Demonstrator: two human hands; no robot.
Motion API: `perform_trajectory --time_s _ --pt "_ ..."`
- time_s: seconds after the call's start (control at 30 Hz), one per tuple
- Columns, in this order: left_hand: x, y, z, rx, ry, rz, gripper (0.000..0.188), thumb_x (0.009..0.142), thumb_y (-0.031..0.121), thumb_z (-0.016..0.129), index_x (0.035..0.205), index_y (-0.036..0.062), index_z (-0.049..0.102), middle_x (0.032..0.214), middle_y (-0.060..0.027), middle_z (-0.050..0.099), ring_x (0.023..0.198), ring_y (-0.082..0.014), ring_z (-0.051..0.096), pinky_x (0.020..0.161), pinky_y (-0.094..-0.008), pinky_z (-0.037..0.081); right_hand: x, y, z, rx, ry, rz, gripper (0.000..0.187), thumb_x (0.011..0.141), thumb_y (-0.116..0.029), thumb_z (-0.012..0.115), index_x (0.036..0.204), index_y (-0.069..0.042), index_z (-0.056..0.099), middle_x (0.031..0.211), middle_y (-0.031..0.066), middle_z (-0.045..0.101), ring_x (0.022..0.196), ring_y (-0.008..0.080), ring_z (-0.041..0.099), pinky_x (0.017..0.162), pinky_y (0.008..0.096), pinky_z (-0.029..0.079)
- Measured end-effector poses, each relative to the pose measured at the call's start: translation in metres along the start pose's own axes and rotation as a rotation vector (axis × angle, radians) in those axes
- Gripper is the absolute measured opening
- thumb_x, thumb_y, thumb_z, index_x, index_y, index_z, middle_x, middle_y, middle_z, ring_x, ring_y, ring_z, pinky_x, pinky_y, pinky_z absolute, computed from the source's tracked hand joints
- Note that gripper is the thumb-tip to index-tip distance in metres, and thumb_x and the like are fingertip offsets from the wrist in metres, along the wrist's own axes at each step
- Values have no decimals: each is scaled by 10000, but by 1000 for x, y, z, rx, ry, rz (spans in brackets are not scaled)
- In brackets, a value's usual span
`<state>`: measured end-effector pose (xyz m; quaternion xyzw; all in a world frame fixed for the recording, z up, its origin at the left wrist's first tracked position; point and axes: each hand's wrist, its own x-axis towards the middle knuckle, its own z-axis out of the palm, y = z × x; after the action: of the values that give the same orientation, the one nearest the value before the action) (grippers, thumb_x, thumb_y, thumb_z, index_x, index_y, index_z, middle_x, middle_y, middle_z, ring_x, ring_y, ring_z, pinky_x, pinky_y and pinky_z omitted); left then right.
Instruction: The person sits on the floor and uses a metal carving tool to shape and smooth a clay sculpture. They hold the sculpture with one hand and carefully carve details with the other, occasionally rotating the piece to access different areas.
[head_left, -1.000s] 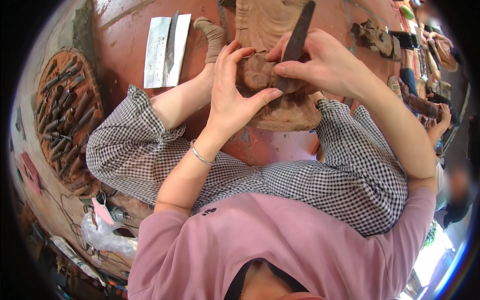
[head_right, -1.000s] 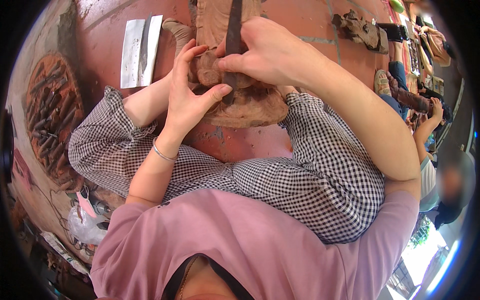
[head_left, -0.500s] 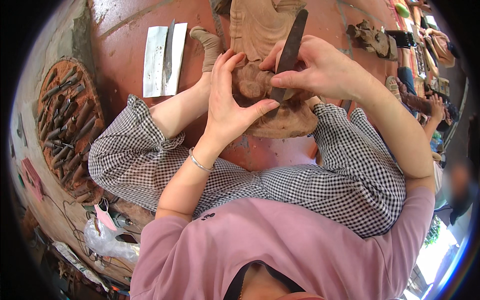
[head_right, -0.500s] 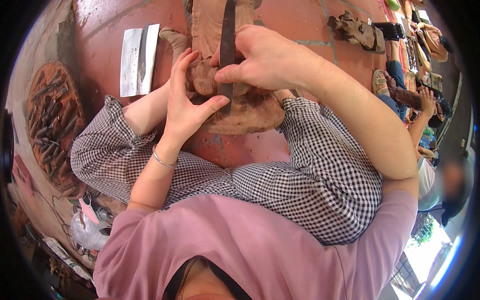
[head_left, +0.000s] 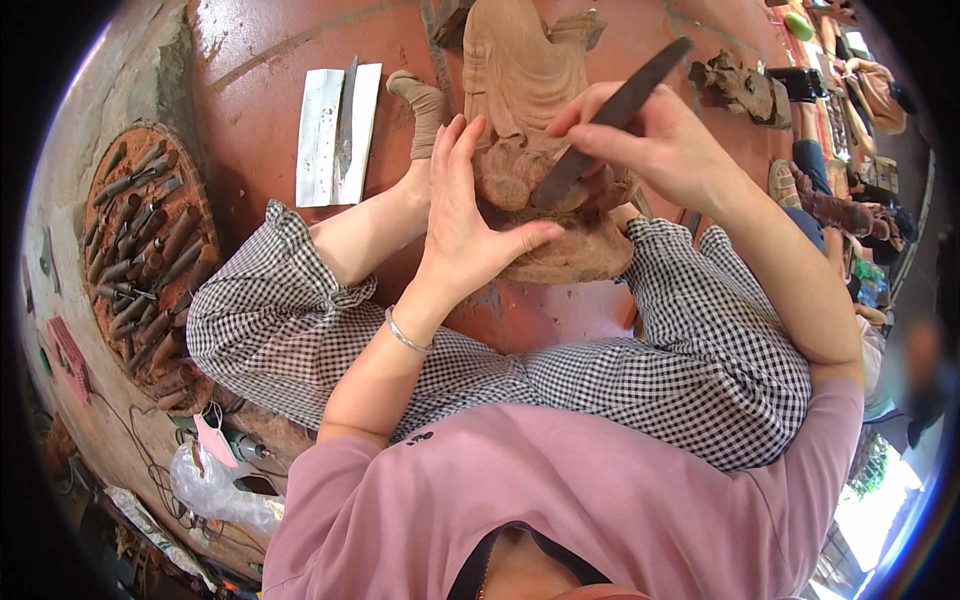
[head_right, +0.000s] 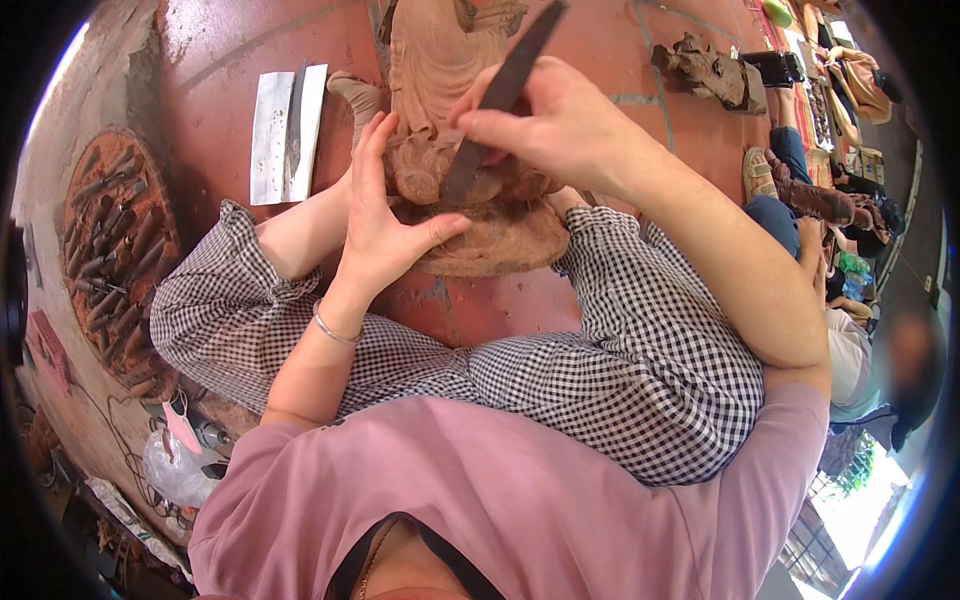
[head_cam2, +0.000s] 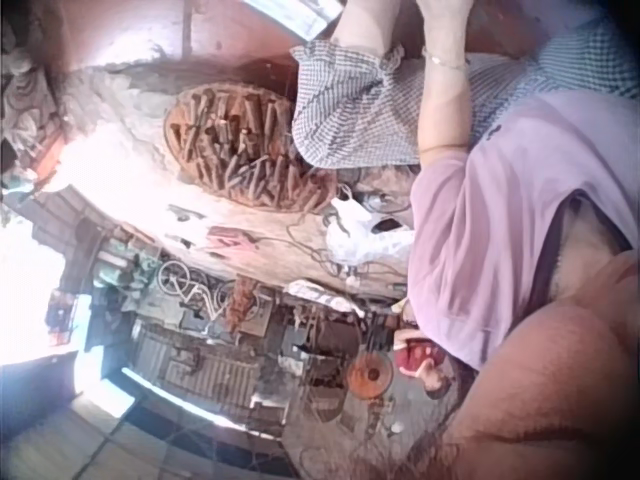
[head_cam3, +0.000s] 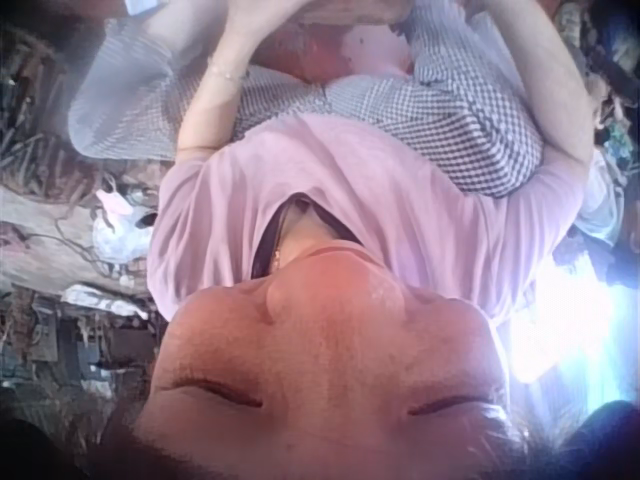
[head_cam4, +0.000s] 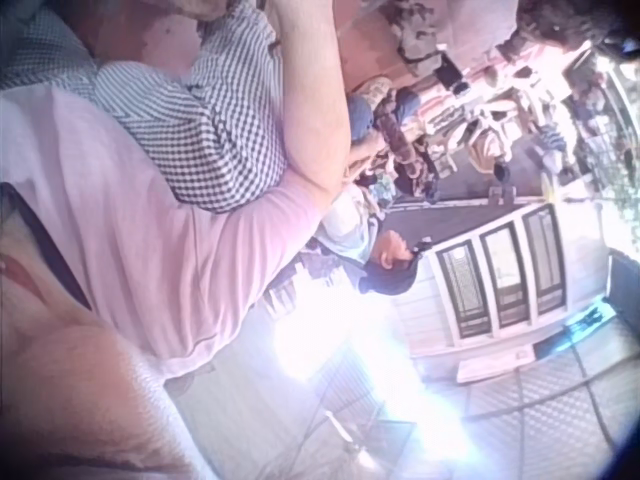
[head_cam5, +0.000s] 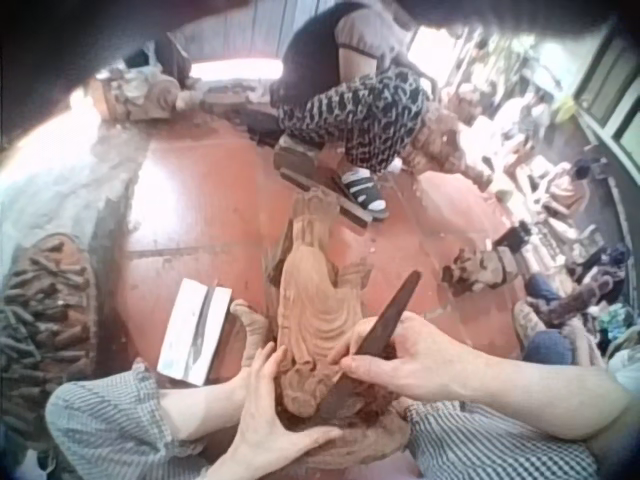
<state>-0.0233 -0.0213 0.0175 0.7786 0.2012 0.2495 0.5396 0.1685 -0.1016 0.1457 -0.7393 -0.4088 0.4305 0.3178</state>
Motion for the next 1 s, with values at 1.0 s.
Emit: perform_trajectory --time_s 1.0 --pt "-3 0 2 192 -41 77 811 781 170 675 1509 62 336 1582 -235 224 1506 -383 120 1201 -524 162 -68 46 -26 368 305 164 175 1002 -196 531 1030 -25 553 775 28 603 570 74 548 528 210 453"
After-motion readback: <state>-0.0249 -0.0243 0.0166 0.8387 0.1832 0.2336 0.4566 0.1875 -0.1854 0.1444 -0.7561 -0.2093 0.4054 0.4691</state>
